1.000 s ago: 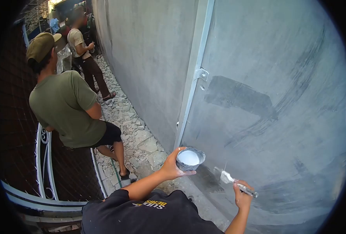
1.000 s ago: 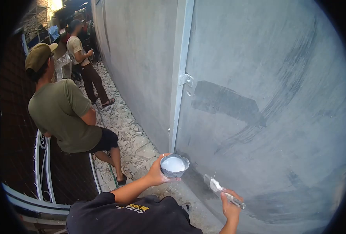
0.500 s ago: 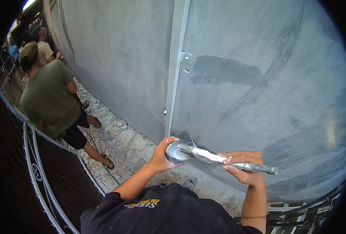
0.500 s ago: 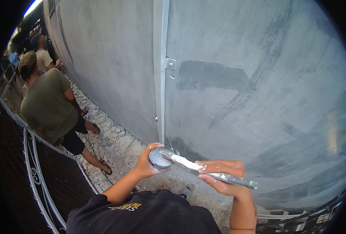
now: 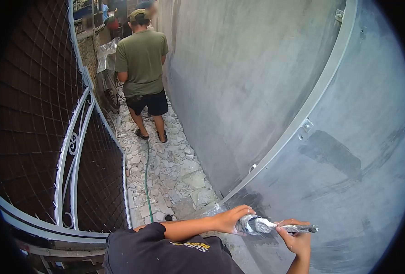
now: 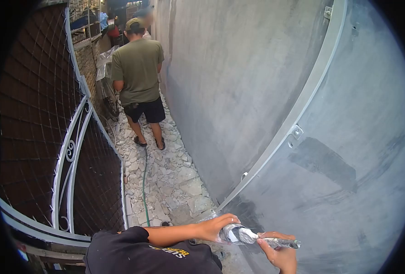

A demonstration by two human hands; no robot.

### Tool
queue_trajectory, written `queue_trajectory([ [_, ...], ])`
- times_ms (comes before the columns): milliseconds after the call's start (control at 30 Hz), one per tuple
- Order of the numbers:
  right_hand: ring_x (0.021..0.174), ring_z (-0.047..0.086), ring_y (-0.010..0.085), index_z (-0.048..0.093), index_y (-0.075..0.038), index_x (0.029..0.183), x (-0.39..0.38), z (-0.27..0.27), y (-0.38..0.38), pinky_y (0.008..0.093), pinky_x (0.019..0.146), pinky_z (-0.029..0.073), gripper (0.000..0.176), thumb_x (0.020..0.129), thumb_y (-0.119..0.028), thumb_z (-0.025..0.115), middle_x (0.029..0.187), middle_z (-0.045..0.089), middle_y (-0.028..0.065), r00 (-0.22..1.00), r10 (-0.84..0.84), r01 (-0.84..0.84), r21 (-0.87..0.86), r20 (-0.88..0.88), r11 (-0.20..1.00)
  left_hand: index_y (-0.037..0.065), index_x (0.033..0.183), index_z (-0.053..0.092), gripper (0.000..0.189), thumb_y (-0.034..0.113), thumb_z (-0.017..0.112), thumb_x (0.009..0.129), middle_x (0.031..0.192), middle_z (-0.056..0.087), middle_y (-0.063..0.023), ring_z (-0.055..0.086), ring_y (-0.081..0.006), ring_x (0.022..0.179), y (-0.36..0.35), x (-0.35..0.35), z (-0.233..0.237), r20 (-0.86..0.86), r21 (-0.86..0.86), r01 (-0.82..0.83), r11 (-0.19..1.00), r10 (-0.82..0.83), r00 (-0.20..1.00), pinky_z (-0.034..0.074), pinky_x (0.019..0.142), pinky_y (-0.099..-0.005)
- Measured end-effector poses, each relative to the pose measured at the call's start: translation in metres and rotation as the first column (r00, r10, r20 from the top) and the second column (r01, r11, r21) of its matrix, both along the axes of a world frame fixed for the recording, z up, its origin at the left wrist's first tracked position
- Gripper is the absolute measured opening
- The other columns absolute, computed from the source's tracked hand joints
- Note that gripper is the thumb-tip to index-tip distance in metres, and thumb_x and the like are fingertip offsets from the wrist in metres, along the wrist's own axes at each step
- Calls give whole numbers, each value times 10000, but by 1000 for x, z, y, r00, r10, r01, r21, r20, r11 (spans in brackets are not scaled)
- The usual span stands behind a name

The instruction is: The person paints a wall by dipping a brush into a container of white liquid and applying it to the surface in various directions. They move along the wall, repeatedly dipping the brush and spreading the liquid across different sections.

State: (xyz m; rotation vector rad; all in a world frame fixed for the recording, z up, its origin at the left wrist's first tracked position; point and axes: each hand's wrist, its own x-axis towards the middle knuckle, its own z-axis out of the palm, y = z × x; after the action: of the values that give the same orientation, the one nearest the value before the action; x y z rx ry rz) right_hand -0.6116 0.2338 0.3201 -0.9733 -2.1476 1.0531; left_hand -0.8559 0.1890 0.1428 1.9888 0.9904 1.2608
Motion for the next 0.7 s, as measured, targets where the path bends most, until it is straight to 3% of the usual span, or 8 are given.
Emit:
queue_trajectory([
  [167,744,707,163,715,41,894,9,1,3,296,698,568,94,847,-23,766,855,765,163,999,-26,26,-12,-27,1000,18,1375,476,841,218,928,695,1344,510,-155,527,-340,1288,-3,-9,6,9,-24,-63,998,63,998,465,1078,-404],
  [233,731,705,146,731,35,919,16,-7,5,283,671,552,108,856,-42,774,847,765,157,961,-116,111,-33,-252,993,24,1380,475,839,215,921,696,1340,508,-149,514,-338,1299,-2,-11,7,27,-34,-81,996,82,996,457,1090,-404],
  [300,726,704,168,691,43,918,20,-8,6,292,657,550,99,874,-25,747,862,753,175,962,-124,122,-22,-245,992,23,1383,471,835,226,918,707,1344,508,-151,519,-337,1299,0,-11,6,22,-8,-115,993,115,993,458,1090,-406],
  [367,714,698,188,653,29,921,18,-6,4,281,660,545,108,874,-11,741,877,719,165,912,-185,113,-208,-367,971,22,1384,470,833,231,916,712,1347,508,-151,518,-335,1303,6,-9,3,17,2,-111,994,111,994,457,1093,-407],
  [500,671,670,184,608,13,927,32,-23,8,276,640,538,163,854,0,754,880,656,139,898,-224,133,-252,-379,959,19,1348,489,837,220,946,676,1316,540,-153,548,-331,1267,9,0,6,20,-6,-124,992,124,992,486,1052,-404],
  [567,637,637,156,587,8,936,43,-34,14,280,587,526,211,827,15,767,870,612,112,947,-137,129,-47,-291,991,20,1349,490,834,219,945,679,1320,535,-152,547,-329,1267,12,4,2,23,5,-107,994,107,994,485,1054,-402],
  [700,615,614,143,591,13,902,48,-33,9,288,561,519,218,802,8,785,845,596,99,913,-260,215,-169,-316,962,24,1361,487,834,216,941,688,1328,518,-156,542,-329,1266,17,10,-2,5,15,-72,997,72,997,480,1060,-397],
])
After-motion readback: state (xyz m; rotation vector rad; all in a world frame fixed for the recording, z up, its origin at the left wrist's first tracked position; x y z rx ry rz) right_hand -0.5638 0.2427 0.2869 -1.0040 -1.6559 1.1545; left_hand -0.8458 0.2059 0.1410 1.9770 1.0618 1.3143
